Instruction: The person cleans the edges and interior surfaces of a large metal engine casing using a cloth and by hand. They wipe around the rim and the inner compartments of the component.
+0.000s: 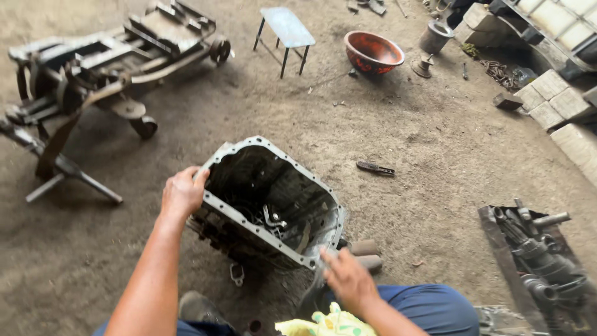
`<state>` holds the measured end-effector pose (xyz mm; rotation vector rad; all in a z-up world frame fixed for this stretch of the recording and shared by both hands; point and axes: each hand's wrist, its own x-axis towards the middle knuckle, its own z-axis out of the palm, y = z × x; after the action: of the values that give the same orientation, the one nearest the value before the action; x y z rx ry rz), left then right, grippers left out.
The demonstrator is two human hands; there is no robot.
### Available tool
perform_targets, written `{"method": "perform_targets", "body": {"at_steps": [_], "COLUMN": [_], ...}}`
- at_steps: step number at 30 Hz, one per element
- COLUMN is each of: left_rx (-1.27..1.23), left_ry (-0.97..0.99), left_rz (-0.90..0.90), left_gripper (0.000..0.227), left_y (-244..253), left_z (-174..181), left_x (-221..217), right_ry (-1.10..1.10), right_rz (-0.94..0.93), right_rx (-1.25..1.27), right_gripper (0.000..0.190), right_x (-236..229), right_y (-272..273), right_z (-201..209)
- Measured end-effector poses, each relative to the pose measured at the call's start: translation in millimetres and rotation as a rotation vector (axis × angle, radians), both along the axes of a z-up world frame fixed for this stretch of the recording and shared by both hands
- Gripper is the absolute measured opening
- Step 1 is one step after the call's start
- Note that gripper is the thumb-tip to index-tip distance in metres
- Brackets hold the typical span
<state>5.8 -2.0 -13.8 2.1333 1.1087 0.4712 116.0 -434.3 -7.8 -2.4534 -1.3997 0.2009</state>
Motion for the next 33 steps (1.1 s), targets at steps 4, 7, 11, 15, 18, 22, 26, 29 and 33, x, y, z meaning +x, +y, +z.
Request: {"method": "perform_targets", "body": {"at_steps": [4, 7, 11, 15, 18, 22, 26, 29, 33], "left_rx": [0.007, 0.056, 0.249, 0.182, 0.1, 0.131, 0.087, 0.062, 0.12], "left_ry": [0.001, -0.087, -0.264, -0.24, -0.184, -0.191, -0.194, -0.168, -0.217], "left_rz": [0.019, 0.036, 0.031, 0.025, 0.076, 0.046, 0.056, 0.077, 0.018], "left_gripper": [0.043, 0.039, 0.029, 0.028, 0.03, 0.029, 0.028, 0.029, 0.029], "left_y": [1.0, -8.8, -16.4, -16.7, -14.9, -15.6, -18.3, -17.4, -15.1], "left_z": [-2.9, -4.0, -8.5, -6.9, 3.8, 3.3, 5.2, 6.4, -2.3], "left_x": [1.9, -0.3, -3.6, -4.0, -1.1, -0.9, -4.2, -4.9, -8.6], "right_ry": [0.034, 0.03, -0.009, 0.027, 0.079, 0.049, 0.135, 0.128, -0.024], "right_rz": [-0.102, -0.169, 0.018, -0.22, -0.042, -0.089, -0.131, 0.014, -0.023], "right_rx": [-0.018, 0.018, 0.088, 0.018, 0.049, 0.036, 0.141, 0.123, 0.227], "right_gripper": [0.054, 0.053, 0.053, 0.049, 0.047, 0.045, 0.039, 0.046, 0.047], "right_x": [2.3, 15.4, -2.9, 37.7, 23.8, 34.9, 36.2, 13.4, 40.6], "right_y": [-3.2, 2.1, -9.7, -1.2, -8.7, -3.1, -3.0, -26.0, -14.0], "right_z": [-3.2, 0.6, -7.2, -13.1, -5.2, -4.5, -20.0, -30.2, -49.8]}}
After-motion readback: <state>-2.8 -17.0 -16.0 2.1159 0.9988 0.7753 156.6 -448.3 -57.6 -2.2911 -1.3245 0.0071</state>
